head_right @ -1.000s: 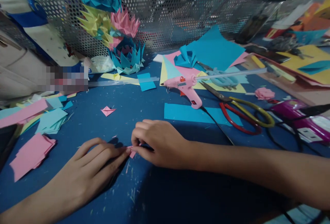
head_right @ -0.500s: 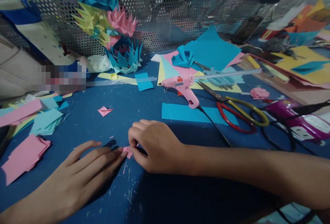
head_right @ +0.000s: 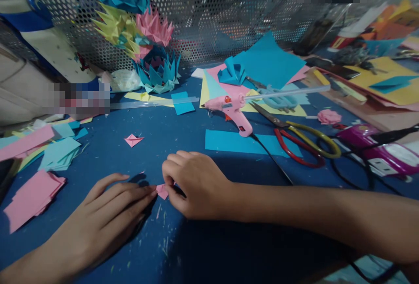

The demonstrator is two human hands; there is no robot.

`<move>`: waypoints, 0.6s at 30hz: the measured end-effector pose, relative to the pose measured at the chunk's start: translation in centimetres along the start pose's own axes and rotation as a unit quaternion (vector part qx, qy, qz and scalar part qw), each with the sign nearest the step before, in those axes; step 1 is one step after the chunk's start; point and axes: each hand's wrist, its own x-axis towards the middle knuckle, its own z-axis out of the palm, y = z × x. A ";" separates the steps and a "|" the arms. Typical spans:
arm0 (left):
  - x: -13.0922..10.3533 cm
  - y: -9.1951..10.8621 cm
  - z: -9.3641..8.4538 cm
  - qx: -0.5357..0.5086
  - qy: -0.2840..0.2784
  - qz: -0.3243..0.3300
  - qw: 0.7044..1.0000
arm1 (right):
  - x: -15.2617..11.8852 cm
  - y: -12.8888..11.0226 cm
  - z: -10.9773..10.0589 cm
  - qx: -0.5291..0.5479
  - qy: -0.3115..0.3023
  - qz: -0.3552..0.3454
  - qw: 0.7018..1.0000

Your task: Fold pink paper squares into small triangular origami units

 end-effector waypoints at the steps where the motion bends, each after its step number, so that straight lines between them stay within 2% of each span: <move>1: 0.1 -0.1 0.0 -0.012 0.001 -0.011 1.000 | 0.0 0.0 0.0 -0.001 0.003 -0.003 1.000; 4: 0.1 -0.4 0.1 -0.023 -0.015 -0.024 0.999 | 0.0 0.1 0.0 -0.001 0.003 -0.009 1.000; 10: -0.2 -1.4 -0.2 -0.012 -0.032 -0.003 0.999 | 0.0 0.0 0.1 -0.008 -0.002 -0.005 1.000; 18: -0.2 -0.8 -0.3 0.019 -0.020 0.020 0.999 | 0.0 -0.1 0.0 -0.005 -0.003 -0.001 1.000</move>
